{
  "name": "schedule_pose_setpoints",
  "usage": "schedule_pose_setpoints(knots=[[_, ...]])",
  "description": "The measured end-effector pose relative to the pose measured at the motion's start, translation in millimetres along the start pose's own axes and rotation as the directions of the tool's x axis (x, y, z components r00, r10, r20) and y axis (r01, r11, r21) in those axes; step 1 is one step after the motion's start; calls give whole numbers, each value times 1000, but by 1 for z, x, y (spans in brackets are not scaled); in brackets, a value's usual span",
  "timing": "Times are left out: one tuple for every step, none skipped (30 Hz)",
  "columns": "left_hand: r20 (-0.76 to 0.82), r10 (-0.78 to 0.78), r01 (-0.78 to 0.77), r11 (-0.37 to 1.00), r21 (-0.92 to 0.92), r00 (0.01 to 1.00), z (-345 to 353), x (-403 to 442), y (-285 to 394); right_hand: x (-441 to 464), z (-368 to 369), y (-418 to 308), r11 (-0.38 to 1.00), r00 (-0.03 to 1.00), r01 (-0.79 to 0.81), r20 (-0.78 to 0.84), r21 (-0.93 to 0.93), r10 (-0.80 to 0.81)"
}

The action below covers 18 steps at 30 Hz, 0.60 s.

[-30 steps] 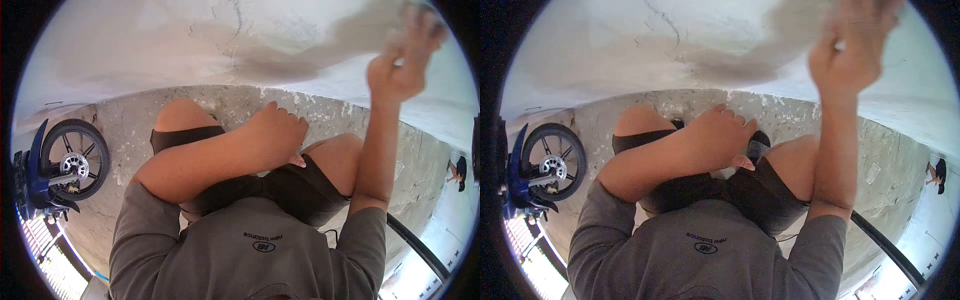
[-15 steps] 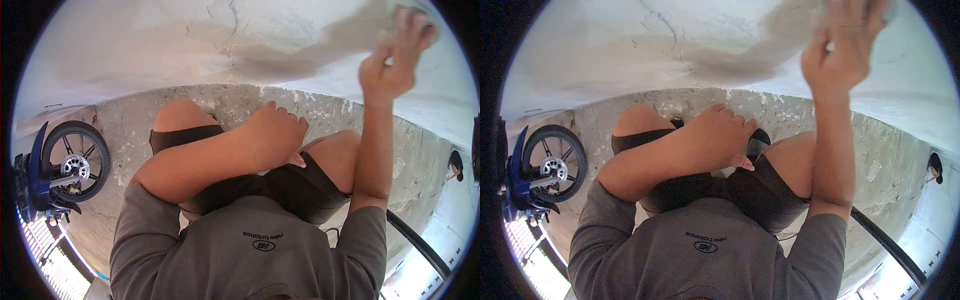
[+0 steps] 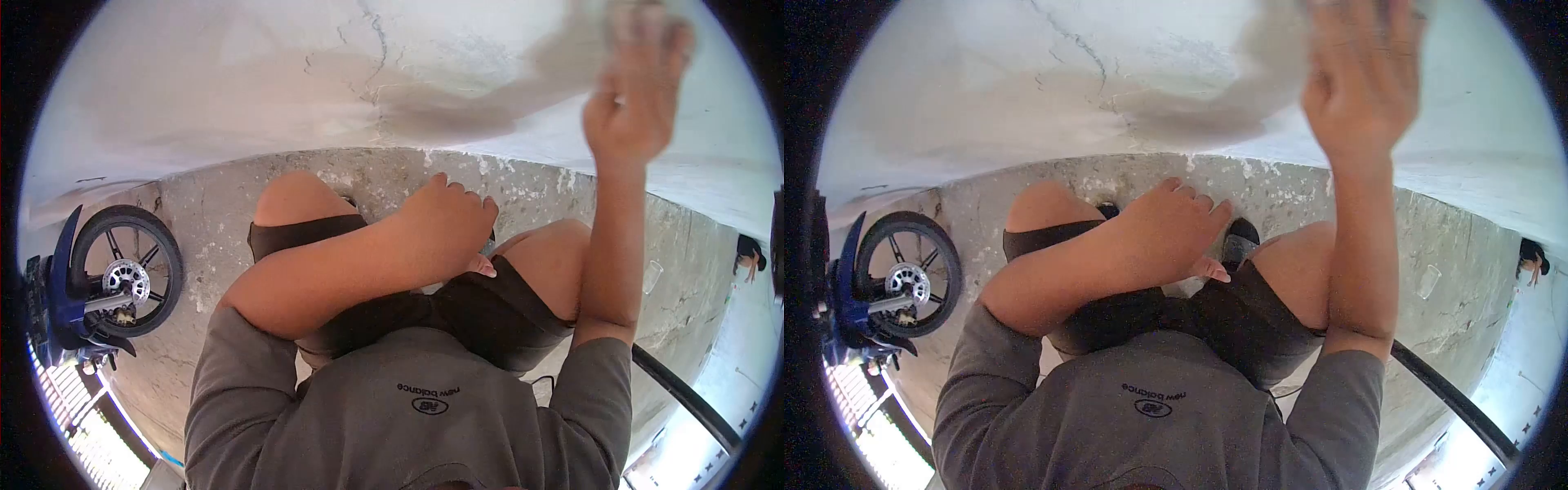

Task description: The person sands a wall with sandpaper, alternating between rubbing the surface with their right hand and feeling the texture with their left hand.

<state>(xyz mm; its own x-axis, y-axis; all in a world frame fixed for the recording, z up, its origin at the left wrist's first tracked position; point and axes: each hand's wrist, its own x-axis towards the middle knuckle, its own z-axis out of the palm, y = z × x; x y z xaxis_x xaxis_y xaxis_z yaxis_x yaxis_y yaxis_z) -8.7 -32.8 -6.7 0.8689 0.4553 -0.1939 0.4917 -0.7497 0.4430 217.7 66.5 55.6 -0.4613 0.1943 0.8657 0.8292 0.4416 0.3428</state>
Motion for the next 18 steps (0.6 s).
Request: schedule_pose_setpoints(knots=[[-29, -3, 3, 1000, 0, 1000, 1, -1, 0, 10, 1, 7, 996, 990, 25, -143, 85, -13], [-28, -5, 5, 1000, -4, 1000, 1, -2, 0, 15, 0, 3, 994, 968, -58, -237, 91, 78], [-25, 3, -4, 1000, -17, 1000, -2, -2, 1, 9, 5, 8, 994, 969, -60, -234, 92, 80], [-24, 15, -16, 1000, -25, 1000, -4, -2, 1, -3, 15, 16, 999, 988, 32, -156, 43, -25], [-23, 22, -22, 1000, -22, 999, -6, -1, 1, -17, 21, 20, 992, 989, 127, -72, -2, -126], [15, 13, -13, 1000, -27, 1000, -7, -1, 1, -25, 23, -5, 996, 999, 23, 39, -83, -20], [52, 4, -3, 1000, -30, 999, -9, 0, 1, -25, 22, -1, 995, 999, 22, 38, -92, -19], [50, 9, -8, 1000, -26, 999, -8, -1, 1, -27, 22, 6, 994, 994, 97, 46, -59, -94], [7, 12, -12, 1000, -8, 1000, -4, -2, 1, -28, 23, 14, 985, 984, 172, 52, -21, -171], [-37, 12, -11, 1000, 8, 999, -2, -2, 1, -14, 23, 32, 969, 968, 238, -59, -73, -242], [-38, 9, -9, 1000, 5, 999, -3, -2, 0, -14, 26, 33, 969, 968, 239, -59, -69, -243], [-29, 13, -13, 1000, -11, 999, -5, -2, 0, -15, 28, 32, 984, 980, 147, -122, -102, -159], [-20, 18, -19, 999, -27, 1000, -6, -2, 1, -16, 29, 33, 990, 980, 50, -187, -130, -74], [-18, 21, -21, 999, -25, 1000, -6, -1, 1, -17, 39, 29, 979, 962, 148, -211, -138, -175], [9, 14, -14, 1000, -14, 1000, -6, 0, 1, -18, 33, 9, 979, 962, 146, -211, -143, -174], [35, 7, -7, 1000, -1, 999, -7, 1, 1, -21, 19, -21, 995, 996, 85, -10, -54, -85], [35, 11, -11, 1000, 5, 999, -7, 1, 0, -22, 11, -35, 1000, 980, 5, 198, 21, -9], [26, 6, -6, 1000, 0, 1000, -5, 1, 0, -22, 28, -19, 988, 988, 136, 83, -69, -130]])
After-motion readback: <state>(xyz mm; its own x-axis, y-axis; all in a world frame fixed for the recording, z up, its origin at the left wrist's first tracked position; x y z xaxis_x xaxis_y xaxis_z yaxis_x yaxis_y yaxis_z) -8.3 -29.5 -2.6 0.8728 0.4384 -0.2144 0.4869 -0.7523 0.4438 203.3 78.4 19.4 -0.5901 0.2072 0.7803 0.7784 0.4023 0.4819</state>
